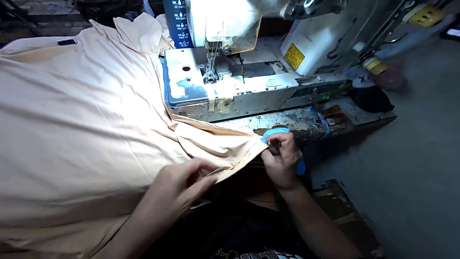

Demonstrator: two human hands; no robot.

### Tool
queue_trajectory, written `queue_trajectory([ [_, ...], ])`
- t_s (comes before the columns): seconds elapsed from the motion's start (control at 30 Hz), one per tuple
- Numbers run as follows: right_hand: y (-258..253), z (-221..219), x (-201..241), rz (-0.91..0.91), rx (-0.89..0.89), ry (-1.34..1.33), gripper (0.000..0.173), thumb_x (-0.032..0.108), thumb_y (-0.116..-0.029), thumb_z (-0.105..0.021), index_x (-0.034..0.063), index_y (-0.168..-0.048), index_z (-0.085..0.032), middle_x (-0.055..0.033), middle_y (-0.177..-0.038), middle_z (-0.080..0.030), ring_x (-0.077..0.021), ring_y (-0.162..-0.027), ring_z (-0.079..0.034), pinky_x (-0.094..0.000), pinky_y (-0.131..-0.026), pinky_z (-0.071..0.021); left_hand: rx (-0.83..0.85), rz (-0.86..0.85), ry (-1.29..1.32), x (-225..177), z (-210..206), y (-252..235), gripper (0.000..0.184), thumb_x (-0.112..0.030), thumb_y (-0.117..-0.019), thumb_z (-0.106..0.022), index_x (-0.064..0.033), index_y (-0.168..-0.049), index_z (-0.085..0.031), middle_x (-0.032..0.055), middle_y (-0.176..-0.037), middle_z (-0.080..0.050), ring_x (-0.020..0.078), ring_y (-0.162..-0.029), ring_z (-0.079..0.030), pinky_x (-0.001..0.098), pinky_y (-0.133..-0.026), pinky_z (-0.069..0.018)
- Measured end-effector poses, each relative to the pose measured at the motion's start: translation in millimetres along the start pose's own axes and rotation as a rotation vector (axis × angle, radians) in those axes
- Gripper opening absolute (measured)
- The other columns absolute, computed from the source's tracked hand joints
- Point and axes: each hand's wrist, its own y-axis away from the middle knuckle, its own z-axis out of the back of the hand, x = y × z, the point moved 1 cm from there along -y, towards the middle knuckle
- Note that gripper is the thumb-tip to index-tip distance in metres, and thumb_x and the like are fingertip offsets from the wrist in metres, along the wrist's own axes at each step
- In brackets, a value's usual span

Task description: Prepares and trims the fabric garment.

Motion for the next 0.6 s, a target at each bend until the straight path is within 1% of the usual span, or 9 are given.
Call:
queue_trajectory([
  [0.1, -2, -6, -14, -0.006, 0.013, 0.041, 0.02, -0.003, -0.0812, -0.065, -0.0017, -0.1, -0.058, -0.0095, -0.084, -0.061, -0.0043, -0.073, -0.057, -0.0115, -0.069, -0.0463, -0.034, -0.094, -0.042, 19, 49, 52, 0.025, -0.038, -0.1015, -0.062, -0.0189, -0.095, -0.077, -0.0103, -0.083, -0.07, -0.007, -0.078, -0.061, 0.0131, -0.072, -0.0502],
  [0.17, 2, -9, -17, 0.002, 0.044, 0.046, 0.02, -0.003, -0.0831, -0.067, -0.003, -0.103, -0.061, -0.0117, -0.089, -0.065, -0.0062, -0.077, -0.06, -0.0133, -0.072, -0.0484, -0.11, -0.243, 0.305, 29, 69, 68, 0.021, -0.035, -0.1025, -0.061, -0.0228, -0.093, -0.076, -0.0123, -0.094, -0.071, 0.0005, -0.099, -0.064, 0.0251, -0.1, -0.047],
  [0.23, 4, -13, -14, 0.047, 0.073, 0.055, 0.021, -0.001, -0.085, -0.068, -0.0031, -0.106, -0.066, -0.0137, -0.092, -0.067, -0.0097, -0.08, -0.062, -0.0161, -0.075, -0.05, -0.234, -0.391, 0.718, 26, 63, 72, 0.026, -0.033, -0.1021, -0.058, -0.0205, -0.086, -0.074, -0.0074, -0.093, -0.074, 0.0106, -0.104, -0.069, 0.0365, -0.111, -0.0467],
  [0.27, 3, -14, -11, 0.091, 0.08, 0.075, 0.021, 0.0, -0.0859, -0.068, -0.0029, -0.106, -0.067, -0.0151, -0.092, -0.068, -0.0125, -0.08, -0.064, -0.0181, -0.075, -0.051, -0.218, -0.429, 0.923, 15, 55, 69, 0.026, -0.03, -0.1022, -0.057, -0.0177, -0.086, -0.074, -0.0058, -0.088, -0.074, 0.0107, -0.097, -0.071, 0.0344, -0.105, -0.0514],
  [0.33, 1, -12, -4, 0.158, 0.089, 0.127, 0.016, 0.002, -0.09, -0.067, -0.002, -0.106, -0.068, -0.0162, -0.09, -0.069, -0.0171, -0.08, -0.066, -0.0221, -0.076, -0.0525, -0.051, -0.357, 1.076, -7, 36, 58, 0.027, -0.028, -0.1028, -0.057, -0.0152, -0.085, -0.073, -0.0096, -0.074, -0.069, -0.0005, -0.071, -0.067, 0.0175, -0.072, -0.0561],
  [0.43, -10, -5, -7, 0.123, 0.111, 0.19, 0.015, -0.002, -0.0885, -0.064, -0.0025, -0.102, -0.068, -0.0177, -0.088, -0.069, -0.0236, -0.079, -0.066, -0.032, -0.072, -0.0526, 0.124, -0.16, 0.438, 6, 28, 72, 0.031, -0.032, -0.107, -0.053, -0.0116, -0.094, -0.072, -0.01, -0.079, -0.062, -0.0085, -0.073, -0.053, 0.0085, -0.066, -0.0422],
  [0.5, -15, -7, -18, 0.078, 0.16, 0.229, 0.015, -0.005, -0.0863, -0.063, -0.0024, -0.1, -0.068, -0.0184, -0.089, -0.068, -0.0269, -0.079, -0.066, -0.0374, -0.069, -0.0523, 0.119, 0.004, -0.037, 43, 51, 126, 0.035, -0.038, -0.1056, -0.052, -0.0141, -0.093, -0.075, -0.0073, -0.079, -0.065, -0.0051, -0.072, -0.057, 0.0141, -0.066, -0.0472],
  [0.57, -16, -10, -31, 0.022, 0.242, 0.253, 0.018, -0.005, -0.0863, -0.063, 0.0001, -0.101, -0.07, -0.0185, -0.093, -0.068, -0.0296, -0.08, -0.067, -0.043, -0.067, -0.0522, 0.158, 0.338, -0.393, 72, 106, 212, 0.034, -0.028, -0.1044, -0.055, -0.0034, -0.095, -0.075, 0.0129, -0.083, -0.071, 0.021, -0.073, -0.069, 0.0405, -0.066, -0.057],
  [0.6, -17, -11, -36, 0.002, 0.294, 0.251, 0.018, -0.004, -0.0864, -0.064, 0.0015, -0.102, -0.071, -0.0195, -0.094, -0.068, -0.0318, -0.081, -0.066, -0.0465, -0.067, -0.051, 0.191, 0.705, -0.436, 69, 133, 251, 0.033, -0.018, -0.1057, -0.054, 0.0098, -0.107, -0.071, 0.0315, -0.101, -0.07, 0.0431, -0.092, -0.07, 0.0601, -0.083, -0.0537],
])
